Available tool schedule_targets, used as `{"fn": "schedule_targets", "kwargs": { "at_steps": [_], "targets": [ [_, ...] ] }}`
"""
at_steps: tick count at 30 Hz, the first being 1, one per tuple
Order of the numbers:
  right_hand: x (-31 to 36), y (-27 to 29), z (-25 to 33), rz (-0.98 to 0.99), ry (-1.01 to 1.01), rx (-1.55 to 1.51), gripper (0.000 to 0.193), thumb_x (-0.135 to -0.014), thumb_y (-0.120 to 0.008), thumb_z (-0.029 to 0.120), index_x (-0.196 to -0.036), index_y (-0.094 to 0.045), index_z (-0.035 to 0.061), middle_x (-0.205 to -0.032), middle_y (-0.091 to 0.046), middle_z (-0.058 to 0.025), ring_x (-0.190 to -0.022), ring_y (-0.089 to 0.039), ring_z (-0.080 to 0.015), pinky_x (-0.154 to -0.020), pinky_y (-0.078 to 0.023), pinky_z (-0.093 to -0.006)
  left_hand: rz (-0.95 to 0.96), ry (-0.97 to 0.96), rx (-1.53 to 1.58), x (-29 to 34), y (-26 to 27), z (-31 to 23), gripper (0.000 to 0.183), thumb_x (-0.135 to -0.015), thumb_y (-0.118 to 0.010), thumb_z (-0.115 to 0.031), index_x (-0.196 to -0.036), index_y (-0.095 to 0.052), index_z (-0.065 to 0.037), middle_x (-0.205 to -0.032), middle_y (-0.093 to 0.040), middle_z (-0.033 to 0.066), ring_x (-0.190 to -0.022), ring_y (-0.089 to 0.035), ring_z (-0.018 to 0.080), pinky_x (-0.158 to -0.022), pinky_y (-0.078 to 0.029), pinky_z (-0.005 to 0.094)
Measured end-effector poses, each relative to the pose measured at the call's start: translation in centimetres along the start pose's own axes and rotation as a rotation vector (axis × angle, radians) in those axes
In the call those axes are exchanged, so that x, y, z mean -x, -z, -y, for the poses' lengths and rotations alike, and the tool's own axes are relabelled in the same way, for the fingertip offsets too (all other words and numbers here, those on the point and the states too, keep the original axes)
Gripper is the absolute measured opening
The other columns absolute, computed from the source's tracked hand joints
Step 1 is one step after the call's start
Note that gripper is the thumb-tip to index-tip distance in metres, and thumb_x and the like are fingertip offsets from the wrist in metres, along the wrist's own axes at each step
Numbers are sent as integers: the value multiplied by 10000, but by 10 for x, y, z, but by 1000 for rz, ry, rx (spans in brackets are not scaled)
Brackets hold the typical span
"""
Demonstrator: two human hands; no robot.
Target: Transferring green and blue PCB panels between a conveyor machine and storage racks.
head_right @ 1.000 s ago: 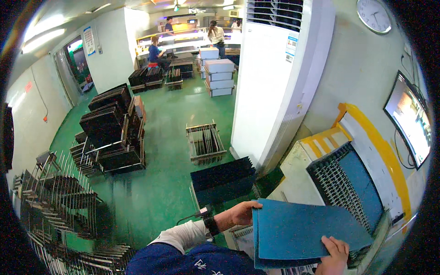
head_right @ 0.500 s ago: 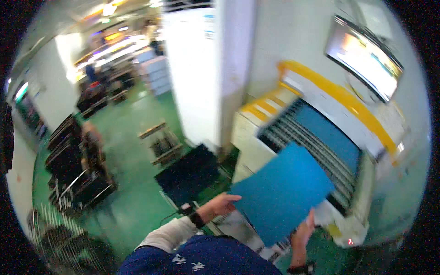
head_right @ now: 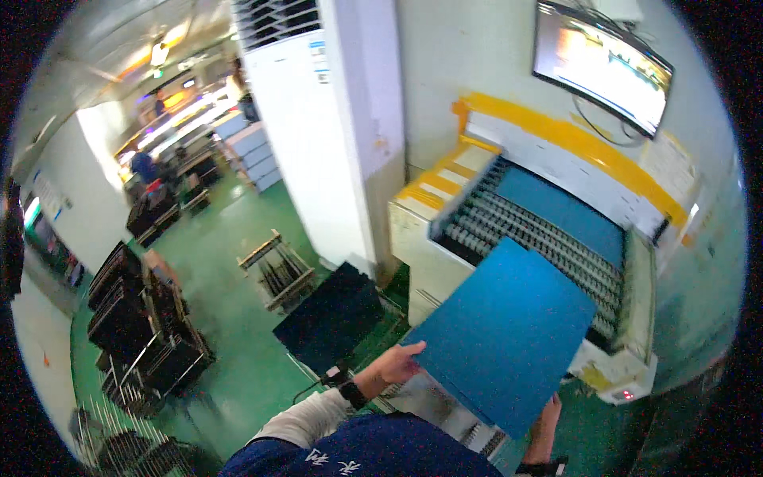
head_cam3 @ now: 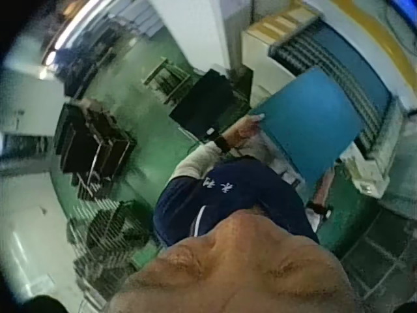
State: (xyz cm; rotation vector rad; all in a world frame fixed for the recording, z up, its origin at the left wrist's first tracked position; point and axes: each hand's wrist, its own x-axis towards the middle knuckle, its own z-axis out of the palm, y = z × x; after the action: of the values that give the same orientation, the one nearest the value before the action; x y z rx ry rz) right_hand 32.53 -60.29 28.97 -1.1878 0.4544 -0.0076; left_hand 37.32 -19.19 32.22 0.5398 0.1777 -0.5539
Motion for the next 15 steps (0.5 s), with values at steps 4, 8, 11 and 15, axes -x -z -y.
{"fn": "schedule_targets", "kwargs": {
  "at_steps": [4, 8, 11, 15],
  "targets": [
    [72, -78, 21, 41, -35, -309, 305, -893, -532, 247, -1117, -549, 41, -1037, -589, -77, -902, -582, -219, -778, -481, -337, 22, -27, 6, -1, -10, -2, 330, -899, -571, -182, -1196, -514, -52, -1168, -569, 51, -1046, -549, 177, -910, -437, 326],
    [86, -55, 11, 40, -274, -351, 477, -923, -464, 355, -1289, -391, 58, -1268, -442, -91, -1143, -419, -266, -939, -367, -389, 31, -103, 25, 3, -27, -14, 310, -905, -557, -172, -1189, -515, -54, -1163, -569, 48, -1046, -553, 173, -915, -438, 328],
    [94, -42, 6, -26, -422, -403, 598, -943, -418, 428, -1404, -286, 70, -1423, -344, -101, -1304, -310, -297, -1046, -290, -424, -41, -71, -139, -1, -33, -27, 246, -869, -621, -256, -1022, -595, -65, -930, -634, 15, -792, -595, 145, -734, -483, 298],
    [69, -15, -4, -57, -87, -119, 358, -824, -601, 312, -1098, -550, 88, -953, -596, -47, -851, -580, -209, -730, -495, -389, -66, -116, -83, -44, -8, -25, 330, -882, -589, -313, -1042, -580, -24, -942, -632, 69, -811, -602, 172, -756, -495, 279]
  ]
}}
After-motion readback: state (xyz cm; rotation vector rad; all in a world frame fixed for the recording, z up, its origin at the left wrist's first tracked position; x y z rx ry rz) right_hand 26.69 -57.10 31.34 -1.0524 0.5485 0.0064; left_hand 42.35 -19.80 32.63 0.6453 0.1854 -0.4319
